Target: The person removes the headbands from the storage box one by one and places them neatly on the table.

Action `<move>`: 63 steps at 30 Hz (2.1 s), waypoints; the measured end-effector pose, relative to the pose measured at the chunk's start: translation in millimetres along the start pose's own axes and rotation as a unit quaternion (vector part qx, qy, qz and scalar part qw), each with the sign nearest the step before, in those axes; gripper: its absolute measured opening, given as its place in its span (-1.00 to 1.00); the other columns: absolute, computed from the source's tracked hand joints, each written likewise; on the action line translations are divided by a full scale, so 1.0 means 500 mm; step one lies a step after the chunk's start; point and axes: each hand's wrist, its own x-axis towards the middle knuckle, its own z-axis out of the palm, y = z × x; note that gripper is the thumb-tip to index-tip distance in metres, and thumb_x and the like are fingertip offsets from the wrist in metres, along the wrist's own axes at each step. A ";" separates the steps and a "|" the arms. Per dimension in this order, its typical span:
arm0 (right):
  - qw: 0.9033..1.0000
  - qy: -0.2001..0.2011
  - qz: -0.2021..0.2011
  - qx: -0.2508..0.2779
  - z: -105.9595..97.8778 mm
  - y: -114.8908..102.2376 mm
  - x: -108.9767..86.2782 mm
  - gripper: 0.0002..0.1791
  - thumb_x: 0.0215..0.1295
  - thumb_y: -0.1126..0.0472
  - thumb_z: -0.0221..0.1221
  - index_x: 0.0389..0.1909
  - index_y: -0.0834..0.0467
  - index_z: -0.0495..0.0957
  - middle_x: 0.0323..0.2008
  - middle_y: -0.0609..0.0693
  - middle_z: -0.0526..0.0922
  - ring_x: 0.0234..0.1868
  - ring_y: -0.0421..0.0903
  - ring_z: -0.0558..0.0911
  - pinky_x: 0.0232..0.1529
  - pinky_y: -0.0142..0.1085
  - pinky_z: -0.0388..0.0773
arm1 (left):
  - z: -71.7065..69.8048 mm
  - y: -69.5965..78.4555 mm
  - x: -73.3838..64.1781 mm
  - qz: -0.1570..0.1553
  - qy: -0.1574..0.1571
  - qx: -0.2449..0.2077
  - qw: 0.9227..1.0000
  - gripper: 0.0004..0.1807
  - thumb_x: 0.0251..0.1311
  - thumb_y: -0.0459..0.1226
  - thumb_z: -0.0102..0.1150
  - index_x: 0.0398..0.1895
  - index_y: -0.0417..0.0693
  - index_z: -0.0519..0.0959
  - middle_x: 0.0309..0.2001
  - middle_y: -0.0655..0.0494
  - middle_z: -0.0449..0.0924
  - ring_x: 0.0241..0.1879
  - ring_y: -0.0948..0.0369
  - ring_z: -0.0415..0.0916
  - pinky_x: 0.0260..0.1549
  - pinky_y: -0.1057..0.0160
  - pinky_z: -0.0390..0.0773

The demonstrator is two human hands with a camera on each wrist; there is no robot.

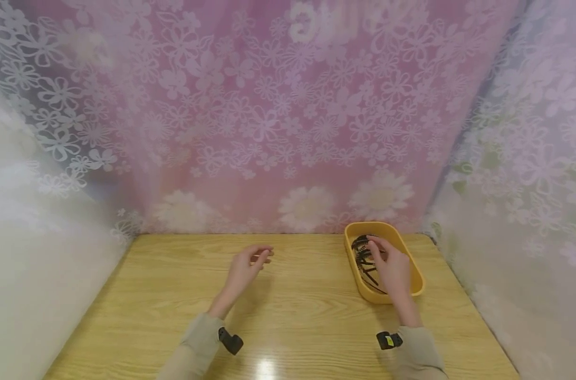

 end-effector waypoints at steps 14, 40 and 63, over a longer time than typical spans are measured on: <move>0.998 -0.028 0.000 0.057 -0.086 0.095 0.052 -0.57 0.61 0.18 -0.01 0.23 0.42 0.53 -0.02 0.48 0.64 -0.39 -0.57 0.61 -0.39 -0.51 0.64 | 0.106 0.025 0.040 -0.083 -0.070 -0.216 0.970 -0.65 0.54 -0.18 0.04 0.17 -0.19 0.63 0.01 -0.14 0.72 -0.07 -0.05 0.72 -0.15 0.08 0.73; 0.972 -0.183 0.149 0.018 -0.140 0.250 0.070 -0.44 0.62 0.13 -0.02 0.33 0.54 0.35 0.15 0.53 0.53 -0.06 0.31 0.70 -0.13 -0.03 0.71 | 0.343 0.067 0.055 -0.224 -0.128 -0.368 0.893 -0.59 0.50 -0.25 0.09 0.23 -0.41 0.53 0.03 -0.26 0.68 0.01 -0.09 0.69 0.07 -0.10 0.61; 0.958 -0.214 0.186 0.043 -0.140 0.271 0.065 -0.48 0.56 0.23 0.08 0.34 0.52 0.36 0.10 0.46 0.60 -0.08 0.18 0.73 -0.14 -0.06 0.72 | 0.428 0.099 0.054 -0.283 -0.121 -0.393 0.866 -0.81 0.29 -0.44 0.29 -0.07 -0.30 0.59 -0.29 -0.02 0.65 -0.39 0.24 0.68 -0.21 0.22 0.73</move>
